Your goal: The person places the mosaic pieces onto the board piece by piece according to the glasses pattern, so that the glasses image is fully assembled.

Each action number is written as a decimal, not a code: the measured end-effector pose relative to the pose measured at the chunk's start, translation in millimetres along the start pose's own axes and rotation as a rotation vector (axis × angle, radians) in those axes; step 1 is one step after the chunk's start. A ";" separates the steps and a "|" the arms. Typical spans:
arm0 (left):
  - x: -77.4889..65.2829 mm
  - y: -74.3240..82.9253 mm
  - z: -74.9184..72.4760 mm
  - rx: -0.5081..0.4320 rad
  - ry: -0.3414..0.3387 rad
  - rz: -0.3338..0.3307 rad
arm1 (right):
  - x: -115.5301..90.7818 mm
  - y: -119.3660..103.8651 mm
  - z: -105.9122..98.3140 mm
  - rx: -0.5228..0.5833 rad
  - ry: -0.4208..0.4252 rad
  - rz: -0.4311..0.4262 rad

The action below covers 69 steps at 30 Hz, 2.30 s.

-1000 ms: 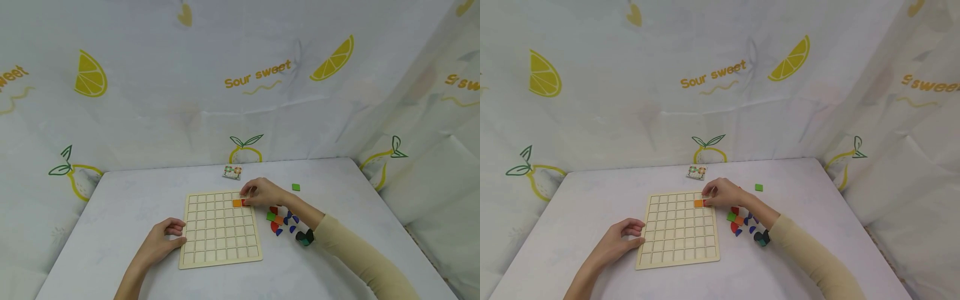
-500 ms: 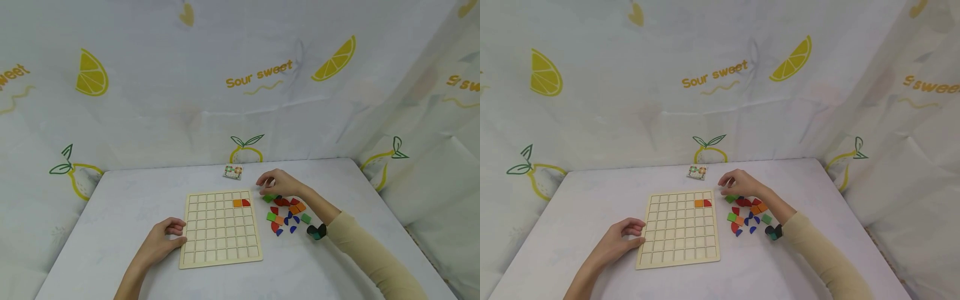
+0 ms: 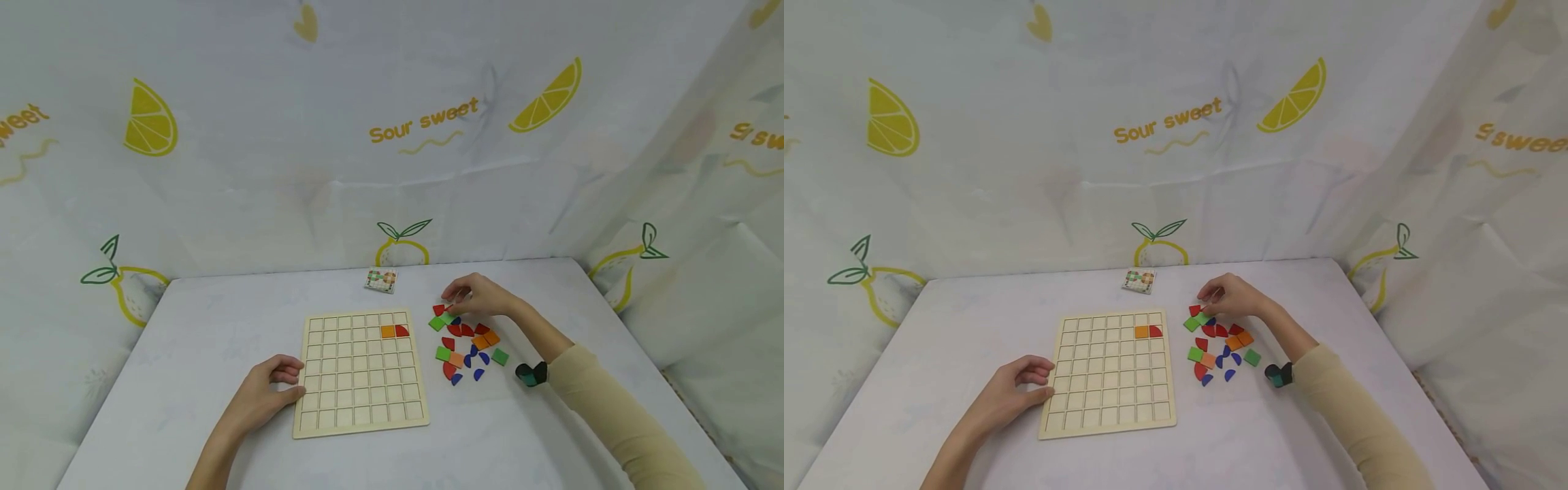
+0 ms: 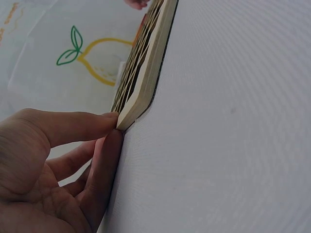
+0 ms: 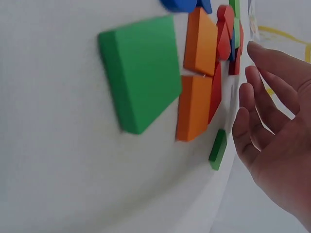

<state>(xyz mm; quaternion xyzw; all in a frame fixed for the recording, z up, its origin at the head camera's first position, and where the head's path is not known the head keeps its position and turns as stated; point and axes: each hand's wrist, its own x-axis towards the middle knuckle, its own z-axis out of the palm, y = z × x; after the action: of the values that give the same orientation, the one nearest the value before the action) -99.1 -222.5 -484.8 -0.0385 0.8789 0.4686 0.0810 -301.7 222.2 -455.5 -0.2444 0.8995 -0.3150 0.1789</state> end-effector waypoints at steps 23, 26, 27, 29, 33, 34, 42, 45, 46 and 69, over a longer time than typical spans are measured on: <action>0.1 1.6 0.7 -0.006 0.006 -0.034 | -3.1 18.4 -1.7 -0.021 0.010 -0.001; 0.0 1.7 0.6 -0.003 0.007 -0.031 | -4.0 20.0 -1.8 -0.014 0.020 -0.014; 0.0 1.8 0.4 -0.002 0.007 -0.030 | -4.2 20.5 -1.7 -0.011 0.022 -0.018; 0.0 1.8 0.3 0.000 0.007 -0.026 | -4.4 21.3 -1.7 -0.008 0.027 -0.025; -0.2 1.8 -0.1 0.001 0.005 -0.023 | -3.7 22.1 -2.1 -0.013 0.042 -0.034; -0.2 1.8 -0.1 0.000 0.005 -0.024 | -3.3 22.0 -2.2 -0.015 0.047 -0.037; 0.6 2.1 0.3 -0.003 0.008 -0.025 | -0.6 11.6 -2.9 -0.019 0.089 -0.104; 0.6 2.4 0.2 0.001 0.008 -0.025 | 0.3 5.0 -0.6 -0.024 0.093 -0.134; 0.5 2.5 0.1 0.002 0.008 -0.025 | 0.6 2.4 0.5 -0.026 0.093 -0.141; 0.0 1.9 0.3 0.002 0.001 -0.027 | 18.3 -56.7 30.6 0.060 0.047 -0.266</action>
<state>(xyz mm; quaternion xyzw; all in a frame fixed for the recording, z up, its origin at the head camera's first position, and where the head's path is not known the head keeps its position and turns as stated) -99.4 -221.2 -483.4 -0.0506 0.8787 0.4667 0.0867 -283.5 158.8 -444.1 -0.3488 0.8531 -0.3684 0.1218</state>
